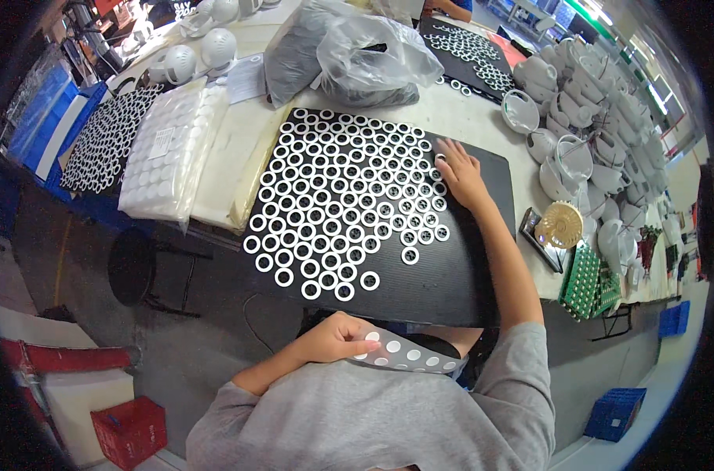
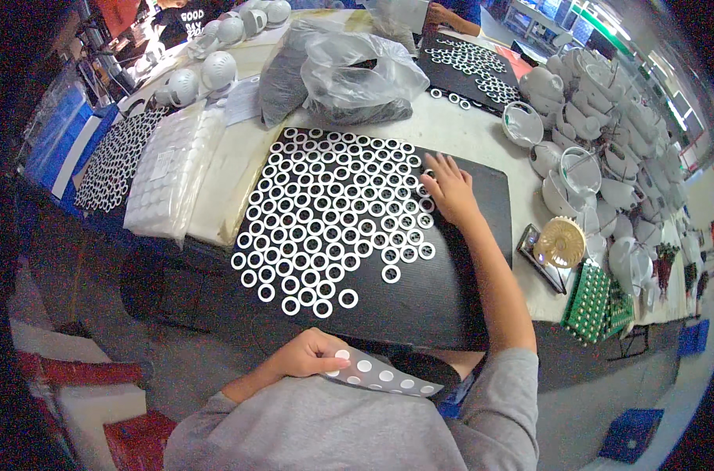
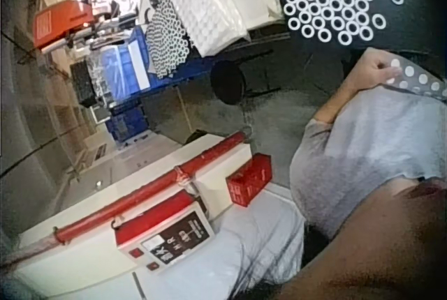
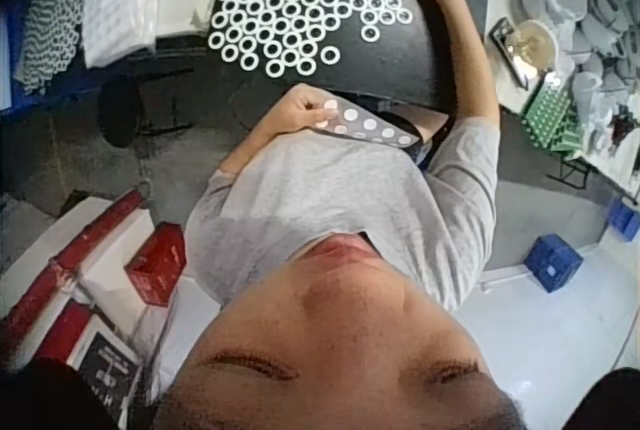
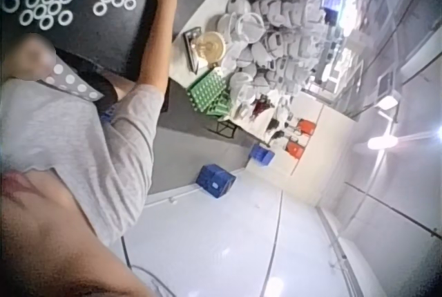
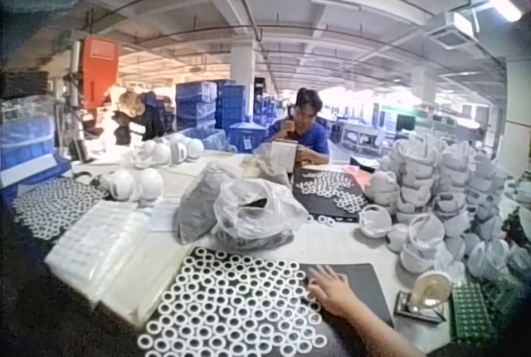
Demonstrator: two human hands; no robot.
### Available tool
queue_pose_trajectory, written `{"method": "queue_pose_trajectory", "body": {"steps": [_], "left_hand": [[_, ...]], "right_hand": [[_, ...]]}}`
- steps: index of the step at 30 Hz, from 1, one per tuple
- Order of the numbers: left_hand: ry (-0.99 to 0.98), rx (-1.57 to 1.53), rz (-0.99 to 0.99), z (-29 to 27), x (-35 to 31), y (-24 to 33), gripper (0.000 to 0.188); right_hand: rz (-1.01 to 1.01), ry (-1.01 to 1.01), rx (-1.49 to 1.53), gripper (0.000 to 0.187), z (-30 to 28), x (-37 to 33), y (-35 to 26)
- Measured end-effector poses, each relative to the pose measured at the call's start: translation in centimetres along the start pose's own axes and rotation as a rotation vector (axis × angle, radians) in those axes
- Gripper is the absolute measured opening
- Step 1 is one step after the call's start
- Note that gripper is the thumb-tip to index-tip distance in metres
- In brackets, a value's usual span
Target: The person peels circular white stickers from a backing sheet and places them onto small black circular components arranged on a black mat. The person works methodically, handling the components one by one to apply the stickers.
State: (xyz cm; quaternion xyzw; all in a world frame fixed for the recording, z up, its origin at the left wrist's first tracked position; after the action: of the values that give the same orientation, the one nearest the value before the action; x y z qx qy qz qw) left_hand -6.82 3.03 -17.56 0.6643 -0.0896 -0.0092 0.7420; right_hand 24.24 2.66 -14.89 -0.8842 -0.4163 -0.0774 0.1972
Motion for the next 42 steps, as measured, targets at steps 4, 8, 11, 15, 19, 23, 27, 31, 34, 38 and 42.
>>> {"method": "queue_pose_trajectory", "body": {"steps": [4,8,11,15,19,23,27,31,34,38,42], "left_hand": [[0.026,-0.017,0.006,0.0,0.0,0.1,0.018],[-0.017,-0.007,0.032,0.4,0.4,0.7,0.019],[-0.040,0.000,0.003,0.5,0.5,0.4,0.019],[-0.012,-0.015,-0.006,0.4,0.3,0.2,0.019],[-0.026,-0.010,-0.079,0.5,0.0,-0.3,0.017],[-0.127,0.050,-0.112,0.8,0.2,-0.8,0.016],[-0.053,0.017,-0.038,0.8,0.4,-0.2,0.018],[-0.070,0.025,-0.120,0.7,0.4,0.2,0.016],[-0.054,0.020,-0.105,0.5,0.2,-0.1,0.015],[-0.055,0.023,-0.096,0.5,0.1,-0.3,0.014],[-0.079,0.026,-0.106,0.4,0.0,-0.6,0.014]], "right_hand": [[0.030,0.030,0.094,0.034,-2.3,-1.8,-1.0],[-0.094,0.122,0.084,0.026,-2.6,-2.9,-2.5],[-0.144,0.104,0.149,0.028,-2.5,-2.6,-3.4],[-0.070,0.157,0.193,0.026,-3.0,-2.8,-3.0],[0.000,0.086,0.196,0.021,-3.2,-3.9,-2.0],[-0.074,0.061,0.202,0.018,-3.1,-4.8,-1.8],[-0.067,0.057,0.220,0.017,-2.9,-4.4,-1.9],[-0.040,0.047,0.236,0.017,-2.5,-4.0,-2.0],[-0.052,0.063,0.196,0.019,-2.5,-3.8,-2.5],[0.006,0.021,0.106,0.023,-2.5,-3.1,-2.6],[-0.065,0.122,-0.115,0.028,-2.1,-2.7,-2.6]]}}
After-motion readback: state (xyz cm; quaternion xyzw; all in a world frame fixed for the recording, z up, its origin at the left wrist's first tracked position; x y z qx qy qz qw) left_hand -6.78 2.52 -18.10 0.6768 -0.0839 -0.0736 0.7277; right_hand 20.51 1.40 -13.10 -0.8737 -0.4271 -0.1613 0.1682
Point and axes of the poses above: each hand's wrist, its own x-axis towards the middle knuckle, its own z-axis out of the palm, y = z × x, the point moved 9 cm from there along x, towards the middle knuckle, and after that the axes turned 6 degrees about z, right-handed, at the moved point
